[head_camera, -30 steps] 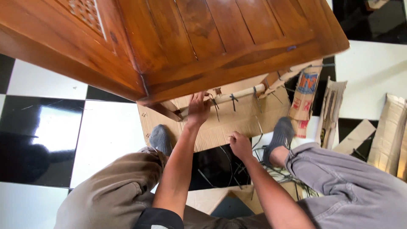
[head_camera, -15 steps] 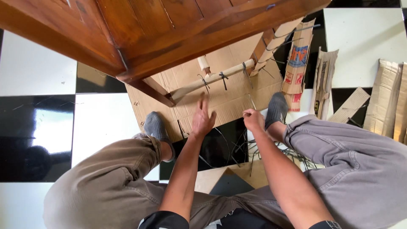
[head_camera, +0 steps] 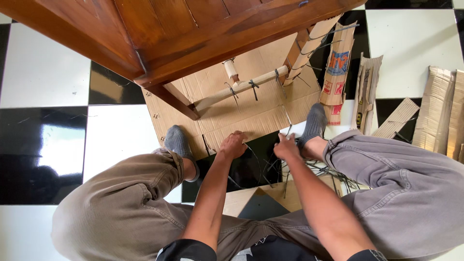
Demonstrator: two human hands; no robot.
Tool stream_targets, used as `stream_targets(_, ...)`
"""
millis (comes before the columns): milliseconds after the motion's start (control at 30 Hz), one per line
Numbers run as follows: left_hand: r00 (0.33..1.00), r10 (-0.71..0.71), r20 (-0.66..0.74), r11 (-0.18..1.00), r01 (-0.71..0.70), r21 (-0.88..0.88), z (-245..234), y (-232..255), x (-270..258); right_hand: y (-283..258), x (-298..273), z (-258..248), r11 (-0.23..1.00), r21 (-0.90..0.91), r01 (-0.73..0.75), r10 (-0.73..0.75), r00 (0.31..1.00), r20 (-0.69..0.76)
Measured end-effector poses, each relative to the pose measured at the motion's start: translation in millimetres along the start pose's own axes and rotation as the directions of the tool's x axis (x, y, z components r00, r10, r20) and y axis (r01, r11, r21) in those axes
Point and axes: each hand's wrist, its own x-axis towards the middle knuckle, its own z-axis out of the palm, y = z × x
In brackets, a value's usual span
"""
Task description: Wrap the legs and frame of a wooden chair with cardboard and secure it with ties for shipping
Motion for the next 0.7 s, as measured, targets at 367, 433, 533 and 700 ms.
stream_targets(367,1.0,-0.005,0.01,1.0,0.006,-0.022,-12,10,-7,1,0,17,0.974,0.198,0.109,-0.118,0.992,0.034)
stream_targets(433,1.0,-0.007,0.013,1.0,0.007,-0.021,-16,13,-11,-9,-12,13,0.908,0.417,0.046,-0.064,0.998,0.027)
stream_targets(533,1.0,-0.014,0.021,1.0,0.014,-0.017,-20,16,-16,-28,-37,3,0.74,0.672,-0.031,0.017,0.999,0.028)
stream_targets(700,0.999,-0.028,0.026,1.0,0.028,-0.009,-18,15,-12,-19,-20,25,0.914,0.395,0.096,-0.138,0.987,0.079)
